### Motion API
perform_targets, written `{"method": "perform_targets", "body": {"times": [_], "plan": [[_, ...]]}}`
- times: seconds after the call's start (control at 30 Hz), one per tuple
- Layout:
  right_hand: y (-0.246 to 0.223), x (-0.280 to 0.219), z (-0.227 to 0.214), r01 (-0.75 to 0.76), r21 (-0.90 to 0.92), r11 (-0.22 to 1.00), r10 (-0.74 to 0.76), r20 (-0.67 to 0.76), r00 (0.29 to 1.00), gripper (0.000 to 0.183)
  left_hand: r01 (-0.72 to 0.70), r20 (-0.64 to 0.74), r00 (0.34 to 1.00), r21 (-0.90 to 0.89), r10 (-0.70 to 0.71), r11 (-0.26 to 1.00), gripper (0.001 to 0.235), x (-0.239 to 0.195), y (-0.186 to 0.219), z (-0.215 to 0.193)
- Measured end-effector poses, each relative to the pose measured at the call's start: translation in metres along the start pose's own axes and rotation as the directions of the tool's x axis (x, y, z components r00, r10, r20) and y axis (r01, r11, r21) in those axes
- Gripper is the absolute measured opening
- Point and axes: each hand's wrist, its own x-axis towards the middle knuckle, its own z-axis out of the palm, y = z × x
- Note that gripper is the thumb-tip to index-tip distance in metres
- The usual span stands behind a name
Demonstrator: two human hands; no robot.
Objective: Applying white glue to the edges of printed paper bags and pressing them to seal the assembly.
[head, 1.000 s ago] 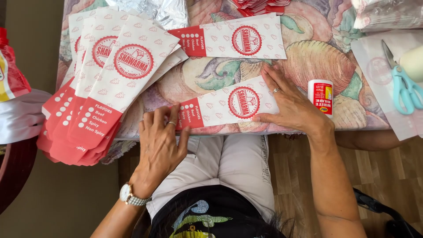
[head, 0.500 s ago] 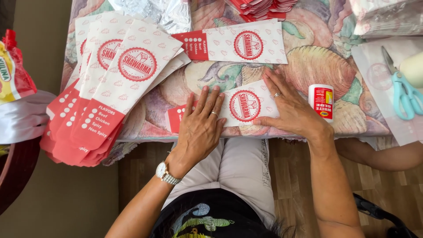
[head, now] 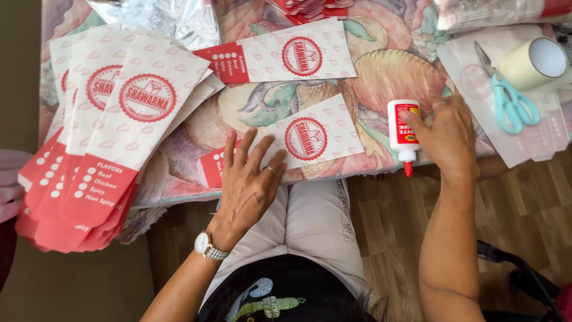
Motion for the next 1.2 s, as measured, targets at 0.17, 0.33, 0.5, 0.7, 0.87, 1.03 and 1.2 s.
{"method": "perform_targets", "body": {"times": [0.17,0.33,0.5,0.7,0.87,1.03,1.2], "plan": [[-0.006,-0.006,-0.007,-0.314,0.439,0.842,0.246,0.207,0.947,0.061,-0.084,0.118,0.99,0.101,0.072,0.991,0.029,0.003,0.0,-0.003],[0.009,-0.013,-0.001,-0.469,0.732,0.494,0.33,0.342,0.88,0.029,-0.12,0.105,0.988,0.08,0.112,0.989,0.028,0.011,-0.006,0.002],[0.005,-0.035,-0.012,-0.177,0.983,0.049,0.23,0.162,0.96,0.02,-0.133,0.094,0.988,0.083,0.125,0.988,0.017,0.015,-0.014,0.008],[0.002,-0.044,-0.001,0.059,0.997,0.047,0.25,-0.068,0.966,0.049,-0.189,0.269,0.949,0.075,0.162,0.979,0.015,0.024,-0.021,0.0],[-0.005,-0.053,0.007,0.152,0.959,0.238,0.267,-0.215,0.939,0.046,-0.167,0.329,0.933,0.035,0.146,0.985,0.018,0.043,-0.032,-0.005],[-0.012,-0.055,0.015,0.19,0.909,0.37,0.232,-0.288,0.929,0.05,-0.199,0.41,0.9,0.085,0.148,0.976,0.023,0.055,-0.043,-0.001],[-0.023,-0.057,0.015,0.125,0.859,0.496,0.177,-0.241,0.954,0.047,-0.155,0.438,0.889,0.01,0.135,0.988,0.017,0.065,-0.047,-0.005]]}}
